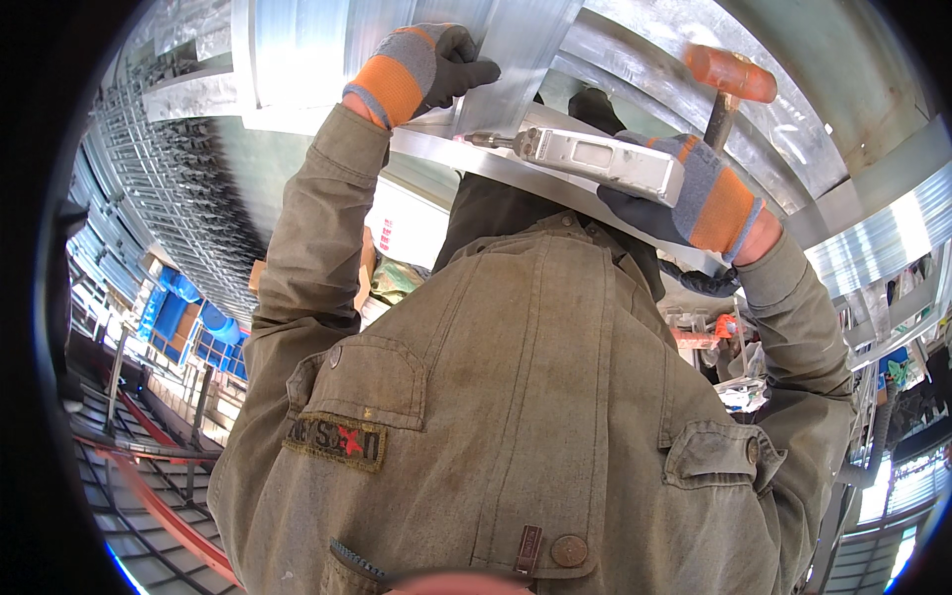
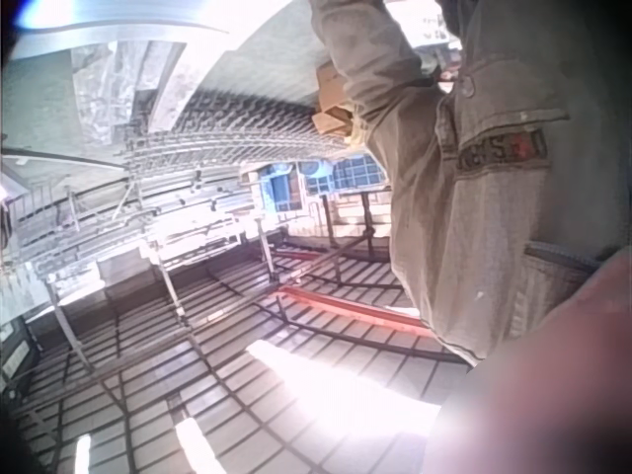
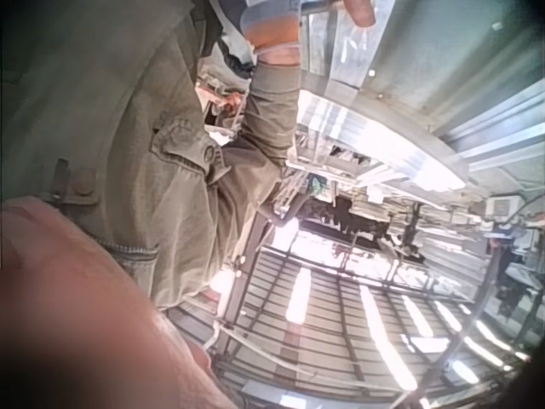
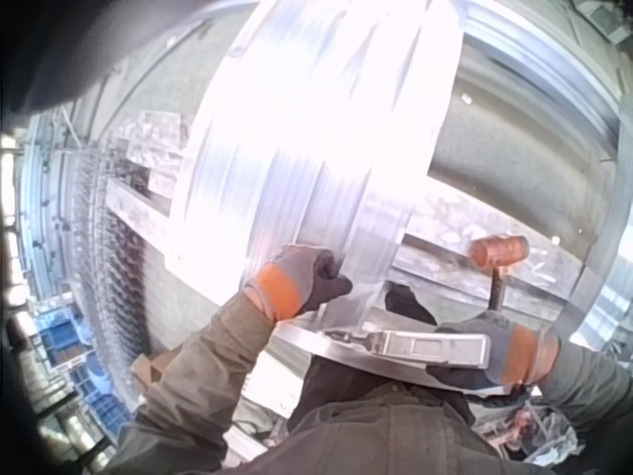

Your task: The person aligns metal sheet pieces into a frame structure, taps them with a rubber mallet, and spot-welds the joints using a handheld welding tool. The person repeats this sequence across multiple sections of the frame.

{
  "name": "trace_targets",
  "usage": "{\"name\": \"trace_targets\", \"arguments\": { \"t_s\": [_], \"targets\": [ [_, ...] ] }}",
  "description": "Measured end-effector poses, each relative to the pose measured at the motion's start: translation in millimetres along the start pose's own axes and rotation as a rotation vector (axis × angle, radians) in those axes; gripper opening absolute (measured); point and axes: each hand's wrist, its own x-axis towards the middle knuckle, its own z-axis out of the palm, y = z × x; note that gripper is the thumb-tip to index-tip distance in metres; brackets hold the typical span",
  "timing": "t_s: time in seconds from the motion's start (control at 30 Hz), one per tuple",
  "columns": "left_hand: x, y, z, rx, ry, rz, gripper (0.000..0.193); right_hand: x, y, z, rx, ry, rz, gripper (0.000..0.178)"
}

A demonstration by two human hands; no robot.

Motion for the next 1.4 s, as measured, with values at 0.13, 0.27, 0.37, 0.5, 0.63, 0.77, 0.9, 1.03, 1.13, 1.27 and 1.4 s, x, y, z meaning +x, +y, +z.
{"name": "trace_targets", "arguments": {
  "t_s": [0.13, 0.27, 0.37, 0.5, 0.63, 0.77, 0.9, 1.03, 1.13, 1.27, 1.4],
  "targets": [
    [0, 1, -1, -0.048, -0.014, -0.019, 0.049, 1, 1, 0, -0.008, -0.018, -0.014, 0.028],
    [-1, 3, -2, -0.05, -0.037, -0.05, 0.05, 1, 1, 1, 0.01, -0.011, -0.005, 0.027],
    [-1, 6, -5, 0.022, -0.032, -0.065, 0.053, 0, 4, 0, -0.006, -0.01, -0.013, 0.027],
    [-9, 5, -7, 0.039, 0.023, 0.027, 0.054, -2, 7, 1, 0.019, 0.022, -0.041, 0.026],
    [-13, 3, -10, 0.019, -0.005, 0.004, 0.055, 0, 7, -5, -0.069, 0.03, -0.09, 0.026],
    [-17, 1, -11, -0.054, -0.056, -0.001, 0.045, 3, 7, -11, -0.099, 0.019, -0.089, 0.028],
    [-18, 0, -12, -0.081, -0.042, -0.024, 0.054, 8, 11, -11, -0.127, 0.039, -0.105, 0.028],
    [-18, 2, -13, -0.077, -0.042, -0.028, 0.054, 11, 15, -11, -0.097, 0.013, -0.114, 0.028],
    [-18, 4, -15, -0.068, -0.053, -0.038, 0.054, 12, 17, -12, -0.153, 0.009, -0.166, 0.028],
    [-18, 8, -17, -0.047, -0.11, -0.089, 0.045, 14, 18, -10, -0.212, -0.061, -0.127, 0.027],
    [-20, 9, -18, -0.034, -0.098, -0.077, 0.045, 15, 18, -4, -0.212, -0.022, -0.139, 0.026]
  ]
}}
